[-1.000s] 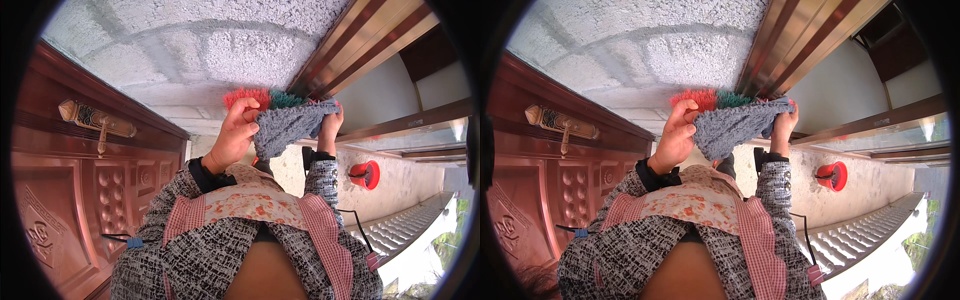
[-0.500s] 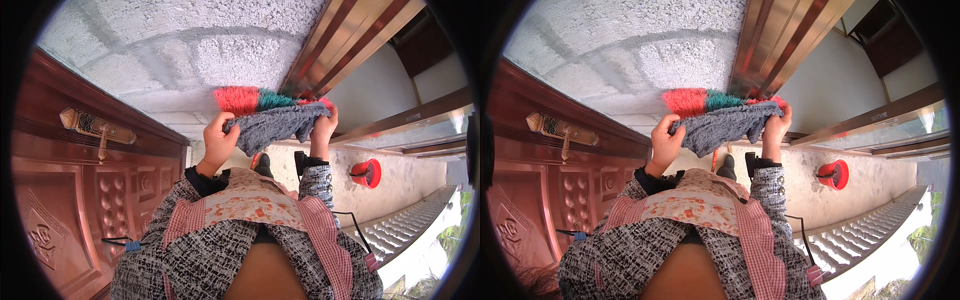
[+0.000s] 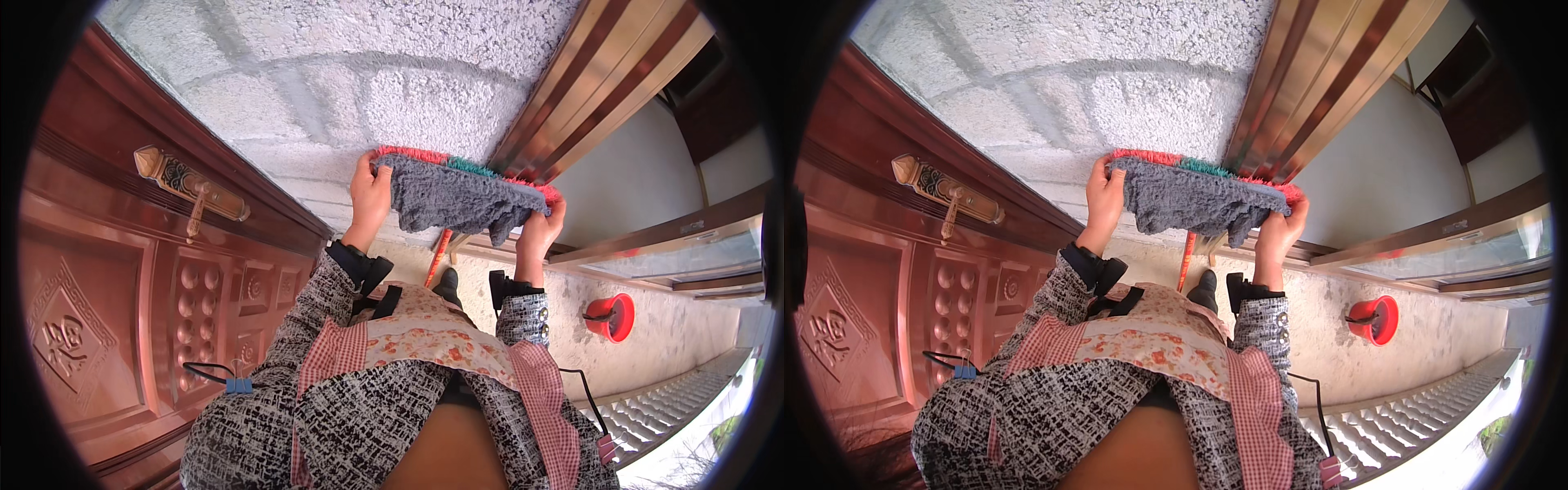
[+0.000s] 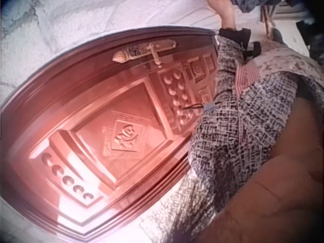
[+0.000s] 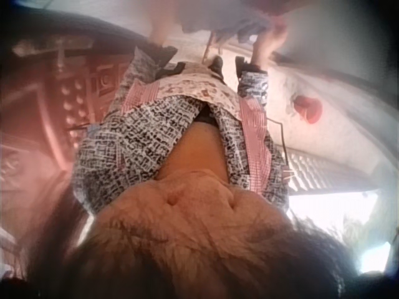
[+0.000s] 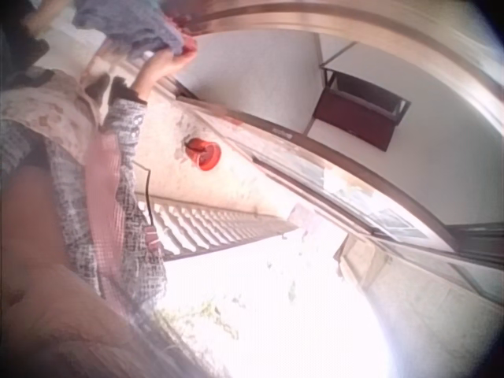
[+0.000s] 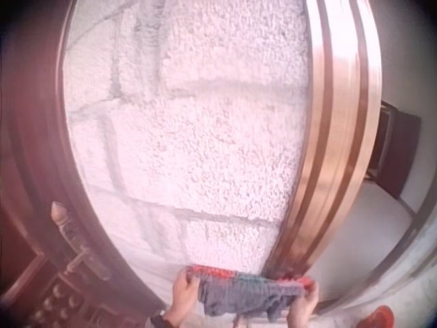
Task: The person attaches a gray microfiber cloth to a red extendable pole and then uses it to wipe the exterior surface of a large glass door. The person moves the pole across the glass in vertical and horizontal strokes.
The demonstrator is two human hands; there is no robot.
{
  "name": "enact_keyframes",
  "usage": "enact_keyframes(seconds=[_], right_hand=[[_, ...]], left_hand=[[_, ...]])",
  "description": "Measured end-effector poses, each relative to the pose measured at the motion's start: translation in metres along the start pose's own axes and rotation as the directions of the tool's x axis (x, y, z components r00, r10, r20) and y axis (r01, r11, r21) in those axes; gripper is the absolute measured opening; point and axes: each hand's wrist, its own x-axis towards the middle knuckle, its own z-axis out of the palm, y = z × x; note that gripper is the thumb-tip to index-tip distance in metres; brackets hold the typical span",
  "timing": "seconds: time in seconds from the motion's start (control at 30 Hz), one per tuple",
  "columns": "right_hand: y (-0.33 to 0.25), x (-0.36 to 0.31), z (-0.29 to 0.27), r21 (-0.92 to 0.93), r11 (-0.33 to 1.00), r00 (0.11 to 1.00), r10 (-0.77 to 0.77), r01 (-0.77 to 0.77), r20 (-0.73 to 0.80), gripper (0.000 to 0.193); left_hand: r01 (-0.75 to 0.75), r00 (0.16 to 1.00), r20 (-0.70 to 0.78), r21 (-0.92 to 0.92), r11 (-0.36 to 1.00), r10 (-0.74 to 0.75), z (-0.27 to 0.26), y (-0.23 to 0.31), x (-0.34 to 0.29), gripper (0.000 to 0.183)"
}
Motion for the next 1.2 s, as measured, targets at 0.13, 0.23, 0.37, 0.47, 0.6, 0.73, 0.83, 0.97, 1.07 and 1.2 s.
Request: enact_keyframes(seconds=[0.13, 0.23, 0.37, 0.47, 0.6, 0.73, 0.83, 0.97, 1.07, 1.2], right_hand=[[-0.003, -0.002, -0.004, 0.018, 0.998, 0.998, 0.059, -0.06, 0.029, 0.026], [-0.008, -0.004, -0.008, 0.094, 0.993, 0.996, 0.071, -0.076, 0.058, 0.033], [-0.017, -0.009, -0.016, 0.224, 0.964, 0.988, 0.123, -0.14, 0.088, 0.031], [-0.026, -0.013, -0.032, 0.403, 0.862, 0.948, 0.243, -0.308, 0.205, 0.029], [-0.033, -0.022, -0.064, 0.435, 0.763, 0.875, 0.373, -0.478, 0.309, 0.029], [-0.039, -0.032, -0.091, 0.475, 0.617, 0.777, 0.456, -0.628, 0.434, 0.037], [-0.051, -0.04, -0.106, 0.513, 0.36, 0.624, 0.52, -0.78, 0.583, 0.038], [-0.077, -0.055, -0.122, 0.4, 0.312, 0.507, 0.543, -0.862, 0.67, 0.041], [-0.09, -0.06, -0.128, 0.307, 0.292, 0.422, 0.557, -0.906, 0.715, 0.041], [-0.096, -0.063, -0.13, 0.264, 0.258, 0.369, 0.617, -0.929, 0.695, 0.04]], left_hand=[[-0.033, 0.996, 0.08, -0.084, 0.996, 0.04, 0.0, 0.0, 0.005, 0.034], [0.075, 0.986, 0.158, -0.097, 0.992, -0.059, -0.004, 0.009, 0.001, 0.031], [0.225, 0.949, 0.269, -0.216, 0.95, -0.163, -0.016, 0.029, -0.002, 0.028], [0.347, 0.872, 0.417, -0.156, 0.925, -0.257, -0.032, 0.048, -0.005, 0.03], [0.465, 0.774, 0.575, -0.228, 0.856, -0.267, -0.057, 0.072, -0.024, 0.033], [0.045, 0.791, 0.607, -0.185, 0.982, 0.078, -0.084, 0.09, -0.05, 0.032], [0.691, 0.493, 0.803, -0.127, 0.711, -0.335, -0.098, 0.093, -0.049, 0.029], [0.584, 0.456, 0.843, -0.041, 0.81, -0.286, -0.113, 0.09, -0.047, 0.027], [0.802, 0.414, 0.798, -0.092, 0.59, -0.438, -0.119, 0.083, -0.049, 0.025], [0.887, 0.28, 0.785, 0.009, 0.462, -0.552, -0.122, 0.075, -0.063, 0.027]])
